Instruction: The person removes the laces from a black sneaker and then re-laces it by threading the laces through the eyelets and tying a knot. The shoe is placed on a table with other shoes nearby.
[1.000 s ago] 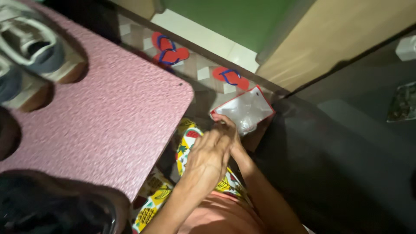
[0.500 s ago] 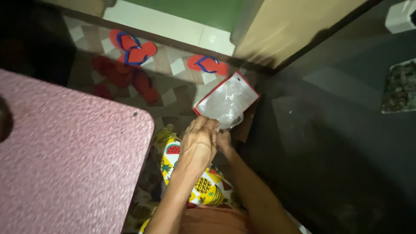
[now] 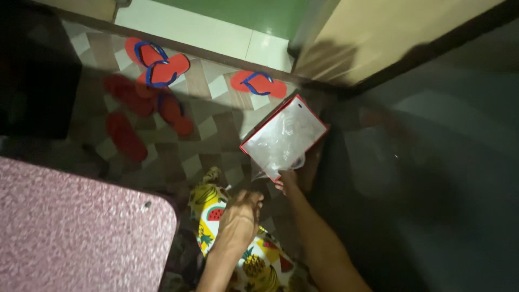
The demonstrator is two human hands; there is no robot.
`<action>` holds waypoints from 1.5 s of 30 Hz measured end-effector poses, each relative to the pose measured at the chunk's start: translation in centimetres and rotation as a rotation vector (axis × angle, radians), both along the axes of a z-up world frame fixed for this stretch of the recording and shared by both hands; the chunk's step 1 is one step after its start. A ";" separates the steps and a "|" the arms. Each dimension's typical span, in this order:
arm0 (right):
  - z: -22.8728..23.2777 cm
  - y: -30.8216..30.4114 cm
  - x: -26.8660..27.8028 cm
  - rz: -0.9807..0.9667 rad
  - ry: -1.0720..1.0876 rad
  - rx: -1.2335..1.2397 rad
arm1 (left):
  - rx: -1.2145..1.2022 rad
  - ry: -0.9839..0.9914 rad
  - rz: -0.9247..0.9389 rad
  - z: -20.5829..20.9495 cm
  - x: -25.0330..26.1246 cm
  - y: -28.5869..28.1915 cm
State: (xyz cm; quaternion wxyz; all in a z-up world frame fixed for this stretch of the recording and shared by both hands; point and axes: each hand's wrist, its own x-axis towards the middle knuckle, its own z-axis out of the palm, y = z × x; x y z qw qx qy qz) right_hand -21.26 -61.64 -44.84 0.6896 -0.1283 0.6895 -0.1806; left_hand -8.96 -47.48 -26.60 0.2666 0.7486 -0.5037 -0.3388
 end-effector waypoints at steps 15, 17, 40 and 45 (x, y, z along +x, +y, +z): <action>-1.4 -1.7 1.6 0.329 -0.060 -0.742 | 0.146 0.010 -0.065 -2.6 0.5 0.3; -0.9 -1.7 1.8 0.297 0.010 -0.794 | 0.133 0.000 -0.086 -2.1 0.6 0.1; 4.4 1.6 -3.2 0.406 0.332 -0.392 | 0.285 -0.556 -0.583 -19.5 -6.0 -8.8; 4.1 2.5 -4.6 0.275 0.167 -0.348 | 0.040 -0.808 -0.672 -18.0 -5.6 -8.5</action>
